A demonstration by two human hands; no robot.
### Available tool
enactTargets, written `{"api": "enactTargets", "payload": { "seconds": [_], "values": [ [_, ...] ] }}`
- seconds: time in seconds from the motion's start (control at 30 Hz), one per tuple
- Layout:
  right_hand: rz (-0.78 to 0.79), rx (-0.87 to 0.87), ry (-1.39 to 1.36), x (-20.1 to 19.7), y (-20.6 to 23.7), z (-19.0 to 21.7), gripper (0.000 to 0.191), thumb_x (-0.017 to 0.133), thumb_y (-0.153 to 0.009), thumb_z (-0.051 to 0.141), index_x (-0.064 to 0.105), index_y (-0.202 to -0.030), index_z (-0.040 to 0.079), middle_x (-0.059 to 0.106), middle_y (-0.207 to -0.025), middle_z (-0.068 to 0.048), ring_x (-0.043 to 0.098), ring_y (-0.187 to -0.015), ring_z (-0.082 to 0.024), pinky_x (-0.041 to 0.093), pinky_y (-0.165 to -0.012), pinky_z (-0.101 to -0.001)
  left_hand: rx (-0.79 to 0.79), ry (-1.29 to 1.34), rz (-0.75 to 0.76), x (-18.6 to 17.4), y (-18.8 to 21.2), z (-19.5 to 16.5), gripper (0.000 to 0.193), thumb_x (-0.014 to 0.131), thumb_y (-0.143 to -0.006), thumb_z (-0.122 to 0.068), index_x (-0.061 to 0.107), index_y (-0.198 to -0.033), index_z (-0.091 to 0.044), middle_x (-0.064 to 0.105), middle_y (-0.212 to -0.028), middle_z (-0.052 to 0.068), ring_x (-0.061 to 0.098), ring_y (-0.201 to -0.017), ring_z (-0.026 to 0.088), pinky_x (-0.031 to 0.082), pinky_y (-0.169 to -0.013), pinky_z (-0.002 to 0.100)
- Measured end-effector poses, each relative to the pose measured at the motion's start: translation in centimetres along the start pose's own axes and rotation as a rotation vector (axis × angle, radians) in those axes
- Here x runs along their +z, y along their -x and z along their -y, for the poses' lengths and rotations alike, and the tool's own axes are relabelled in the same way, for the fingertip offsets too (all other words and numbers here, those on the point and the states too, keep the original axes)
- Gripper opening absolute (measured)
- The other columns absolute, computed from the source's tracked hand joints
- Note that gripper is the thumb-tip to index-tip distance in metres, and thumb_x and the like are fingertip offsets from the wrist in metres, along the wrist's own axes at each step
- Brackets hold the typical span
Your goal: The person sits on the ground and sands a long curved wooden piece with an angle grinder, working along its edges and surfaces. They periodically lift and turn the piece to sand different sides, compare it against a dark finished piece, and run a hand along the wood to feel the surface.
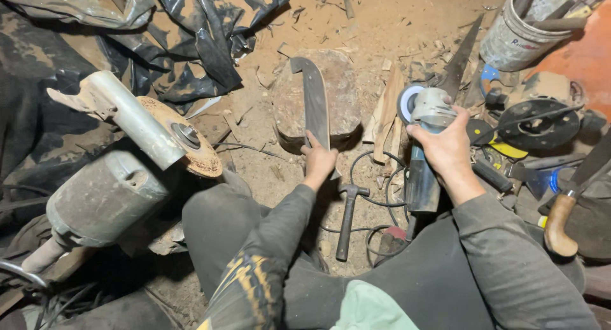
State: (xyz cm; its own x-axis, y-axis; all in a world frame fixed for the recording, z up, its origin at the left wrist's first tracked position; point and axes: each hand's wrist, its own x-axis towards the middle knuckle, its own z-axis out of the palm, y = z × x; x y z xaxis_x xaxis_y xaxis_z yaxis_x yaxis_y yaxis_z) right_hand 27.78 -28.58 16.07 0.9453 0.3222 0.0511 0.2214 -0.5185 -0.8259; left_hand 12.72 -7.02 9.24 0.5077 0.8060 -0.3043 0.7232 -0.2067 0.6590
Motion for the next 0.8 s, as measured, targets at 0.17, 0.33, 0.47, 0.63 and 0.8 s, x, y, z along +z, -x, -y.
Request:
{"api": "enactTargets", "payload": {
  "seconds": [0.17,0.33,0.47,0.63,0.8],
  "values": [
    [-0.011,-0.090,-0.105,1.9,-0.9,0.9,0.091,0.091,-0.080,0.031,0.036,-0.143,-0.003,0.063,-0.128,-0.026,0.065,-0.118,-0.034,0.050,-0.101,-0.0411,-0.010,1.406,0.684,-3.0,0.7,1.0,0.075,0.046,-0.087,-0.006,0.023,-0.158,0.003,0.047,-0.143,0.034,0.059,-0.127,0.049,0.059,-0.095,0.058],
    [0.039,-0.114,-0.223,4.6,-2.6,0.8,0.089,0.091,-0.082,0.026,0.033,-0.144,-0.002,0.064,-0.128,-0.021,0.066,-0.118,-0.027,0.051,-0.104,-0.0363,-0.219,0.974,0.789,-2.6,1.7,3.9,0.047,0.047,-0.102,-0.037,0.042,-0.142,-0.012,0.063,-0.125,0.022,0.074,-0.089,0.040,0.064,-0.070,0.048],
    [0.127,-0.192,-0.322,6.4,-3.3,0.6,0.093,0.092,-0.082,0.022,0.029,-0.147,-0.002,0.059,-0.134,-0.020,0.060,-0.123,-0.025,0.048,-0.107,-0.0354,-0.267,0.604,0.593,-0.4,2.8,5.4,0.049,0.047,-0.104,-0.045,0.054,-0.132,-0.005,0.073,-0.096,0.031,0.071,-0.058,0.035,0.055,-0.045,0.043],
    [0.233,-0.163,-0.389,7.5,-3.0,1.2,0.091,0.087,-0.084,0.028,0.030,-0.148,-0.001,0.061,-0.134,-0.021,0.061,-0.123,-0.026,0.050,-0.107,-0.0355,-0.205,0.752,0.558,0.0,1.9,5.1,0.050,0.054,-0.104,-0.043,0.059,-0.122,0.003,0.073,-0.088,0.026,0.066,-0.048,0.029,0.054,-0.041,0.039],
    [0.195,-0.194,0.047,7.9,-2.8,1.5,0.086,0.088,-0.087,0.042,0.038,-0.144,0.000,0.066,-0.128,-0.026,0.066,-0.119,-0.034,0.051,-0.102,-0.0414,-0.157,0.813,0.472,0.0,1.0,5.3,0.036,0.074,-0.094,-0.023,0.058,-0.115,0.000,0.071,-0.091,0.014,0.072,-0.069,0.020,0.062,-0.046,0.038]
  ]
}}
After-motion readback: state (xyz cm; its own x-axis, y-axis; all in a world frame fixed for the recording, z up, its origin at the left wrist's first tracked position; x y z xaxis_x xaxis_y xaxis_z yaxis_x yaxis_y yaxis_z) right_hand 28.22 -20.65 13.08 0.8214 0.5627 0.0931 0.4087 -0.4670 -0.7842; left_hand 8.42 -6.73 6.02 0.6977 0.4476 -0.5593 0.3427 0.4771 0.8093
